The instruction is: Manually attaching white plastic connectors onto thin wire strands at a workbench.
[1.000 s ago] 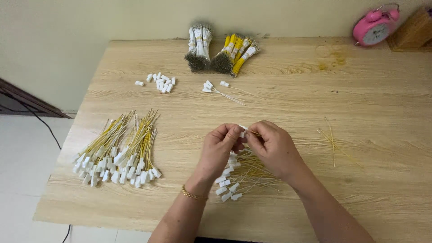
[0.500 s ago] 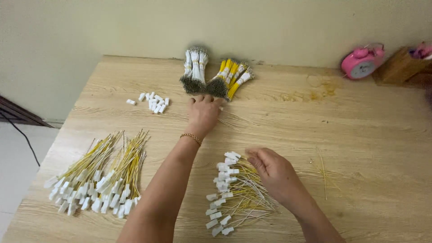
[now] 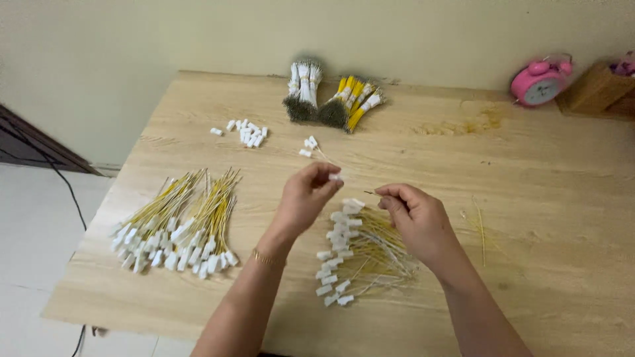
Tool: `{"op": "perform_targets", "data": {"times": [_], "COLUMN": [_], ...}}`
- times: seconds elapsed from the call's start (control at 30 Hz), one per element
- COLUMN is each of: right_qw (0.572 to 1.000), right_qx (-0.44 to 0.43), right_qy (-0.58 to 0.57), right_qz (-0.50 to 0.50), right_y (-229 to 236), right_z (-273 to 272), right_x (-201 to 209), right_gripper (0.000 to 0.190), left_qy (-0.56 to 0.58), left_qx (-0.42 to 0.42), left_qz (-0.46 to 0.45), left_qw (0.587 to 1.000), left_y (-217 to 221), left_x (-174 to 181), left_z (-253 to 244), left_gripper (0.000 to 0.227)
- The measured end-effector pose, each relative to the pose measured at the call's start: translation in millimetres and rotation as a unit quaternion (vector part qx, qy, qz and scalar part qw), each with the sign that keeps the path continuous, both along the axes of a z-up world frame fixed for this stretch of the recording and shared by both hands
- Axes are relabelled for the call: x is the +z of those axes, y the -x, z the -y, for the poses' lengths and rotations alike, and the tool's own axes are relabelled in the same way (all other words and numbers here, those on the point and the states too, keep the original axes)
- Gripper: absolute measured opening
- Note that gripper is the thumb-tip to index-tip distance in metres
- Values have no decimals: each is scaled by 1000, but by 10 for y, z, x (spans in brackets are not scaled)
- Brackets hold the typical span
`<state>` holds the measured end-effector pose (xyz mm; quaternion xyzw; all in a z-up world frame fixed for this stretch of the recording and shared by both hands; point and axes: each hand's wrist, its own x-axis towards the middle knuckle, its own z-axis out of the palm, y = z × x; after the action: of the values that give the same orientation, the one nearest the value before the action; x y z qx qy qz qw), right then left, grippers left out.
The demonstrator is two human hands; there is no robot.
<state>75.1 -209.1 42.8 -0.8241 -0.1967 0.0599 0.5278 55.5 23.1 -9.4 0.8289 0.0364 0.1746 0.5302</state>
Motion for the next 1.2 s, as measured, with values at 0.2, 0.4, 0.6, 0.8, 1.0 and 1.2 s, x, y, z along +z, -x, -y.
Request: {"op": "perform_targets", "data": {"times": [0.2,0.4,0.6,0.8,1.0,1.2], "right_qw": [999,999,994,991,987,986], "right_qx": [-5,13,4,3,11,-5], "right_qy": [43,30,38,45,50,20], "right_qz": [-12,39,107,123,152,164], "right_y": [286,370,448,436,441,450], "right_z": [-115,-97,-94,-128,-155,-146], "right_x": [232,289,397,372,385,371], "right_gripper": [17,15,11,9,8,7], "left_qy": [270,422,561,594,561,598], "left_qx": [-58,-116,-127,-145,-150,-138], "left_qz": [-24,4,-39,-39,-27,-38], "left_qw": [961,899,817,790,814,789], "left_y": [582,718,718,719,704,684], "left_x": [12,199,210,172,67,97], "left_z": [259,354,375,344,351,341], "left_gripper": [17,20,20,20,20,21]}}
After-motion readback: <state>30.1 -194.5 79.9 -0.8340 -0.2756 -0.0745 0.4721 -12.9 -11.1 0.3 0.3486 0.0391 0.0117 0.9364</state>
